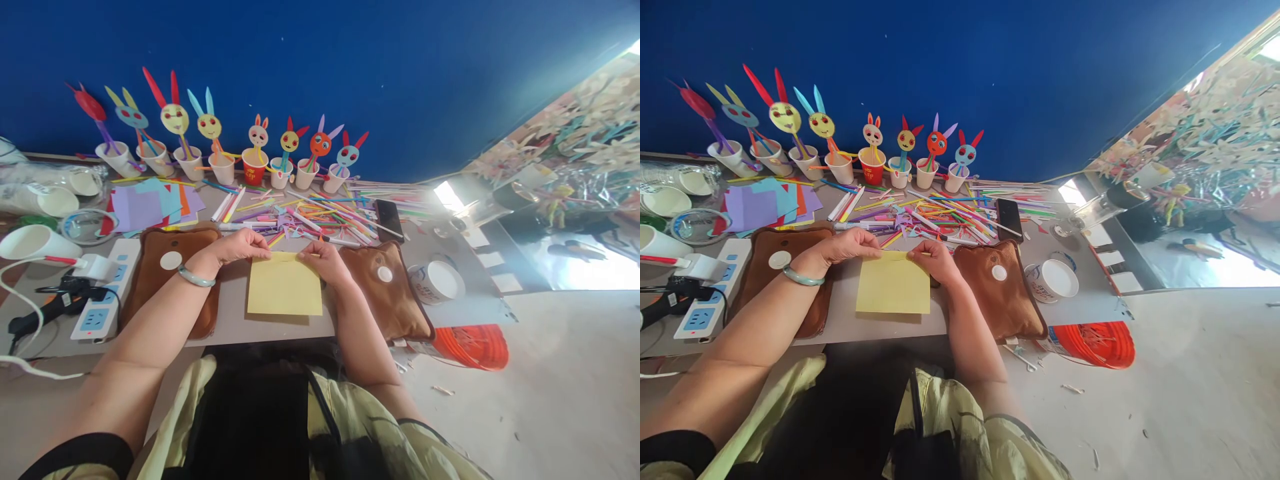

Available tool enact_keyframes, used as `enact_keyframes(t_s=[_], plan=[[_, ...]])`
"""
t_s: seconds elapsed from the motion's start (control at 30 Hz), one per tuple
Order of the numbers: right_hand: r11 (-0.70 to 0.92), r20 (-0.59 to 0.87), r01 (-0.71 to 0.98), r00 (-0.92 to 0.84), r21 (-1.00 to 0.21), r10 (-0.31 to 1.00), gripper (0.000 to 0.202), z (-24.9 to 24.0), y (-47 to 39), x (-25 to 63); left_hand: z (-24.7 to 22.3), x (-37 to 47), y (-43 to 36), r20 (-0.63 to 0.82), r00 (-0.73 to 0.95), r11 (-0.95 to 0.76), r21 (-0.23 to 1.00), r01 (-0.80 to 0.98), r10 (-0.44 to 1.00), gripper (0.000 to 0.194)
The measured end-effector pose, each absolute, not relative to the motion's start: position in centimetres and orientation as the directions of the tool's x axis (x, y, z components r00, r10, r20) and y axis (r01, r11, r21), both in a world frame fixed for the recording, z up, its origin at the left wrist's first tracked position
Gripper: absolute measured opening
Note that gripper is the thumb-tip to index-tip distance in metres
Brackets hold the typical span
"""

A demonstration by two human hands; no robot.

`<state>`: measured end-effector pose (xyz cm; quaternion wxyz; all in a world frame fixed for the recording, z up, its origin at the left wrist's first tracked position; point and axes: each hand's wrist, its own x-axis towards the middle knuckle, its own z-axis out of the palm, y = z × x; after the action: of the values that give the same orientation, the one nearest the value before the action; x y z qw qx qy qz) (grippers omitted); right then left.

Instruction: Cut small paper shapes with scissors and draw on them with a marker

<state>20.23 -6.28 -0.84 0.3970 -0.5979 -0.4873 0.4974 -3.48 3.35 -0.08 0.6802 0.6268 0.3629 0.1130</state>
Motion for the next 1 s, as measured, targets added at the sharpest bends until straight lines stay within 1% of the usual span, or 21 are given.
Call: enact_keyframes(t_s=[0.3, 0.4, 0.5, 0.67, 0.73, 0.9, 1.0], plan=[[-0.151, -0.148, 0.246, 0.035, -0.957, 0.988, 0.044, -0.9, -6.2, 20.4, 0.2, -3.7, 3.6, -0.365, 0.737, 0.157, 0.928, 0.339, 0.569, 0.034], [-0.141, -0.153, 0.277, -0.022, -0.951, 0.988, 0.044, -0.9, -6.3, 20.5, 0.4, -3.8, 3.5, -0.382, 0.779, 0.139, 0.921, 0.364, 0.496, 0.033], [-0.128, -0.168, 0.301, -0.111, -0.945, 0.980, 0.043, -0.8, -6.5, 20.2, 0.2, -3.5, 3.2, -0.357, 0.820, 0.093, 0.931, 0.354, 0.448, 0.033], [-0.080, -0.163, 0.347, -0.216, -0.934, 0.963, 0.043, -0.9, -6.7, 19.1, -1.0, -2.2, 2.2, -0.312, 0.838, 0.046, 0.944, 0.327, 0.448, 0.036], [-0.077, -0.166, 0.367, -0.217, -0.927, 0.962, 0.043, -1.0, -6.8, 18.8, -1.6, -1.7, 1.9, -0.301, 0.845, 0.018, 0.945, 0.327, 0.443, 0.035], [-0.059, -0.149, 0.384, -0.209, -0.921, 0.967, 0.042, -1.1, -6.7, 18.6, -2.1, -1.4, 1.7, -0.228, 0.834, -0.105, 0.941, 0.320, 0.502, 0.027], [-0.053, -0.139, 0.379, -0.204, -0.924, 0.969, 0.041, -1.0, -6.7, 18.6, -1.8, -1.5, 1.7, -0.236, 0.831, -0.121, 0.933, 0.338, 0.503, 0.023]])
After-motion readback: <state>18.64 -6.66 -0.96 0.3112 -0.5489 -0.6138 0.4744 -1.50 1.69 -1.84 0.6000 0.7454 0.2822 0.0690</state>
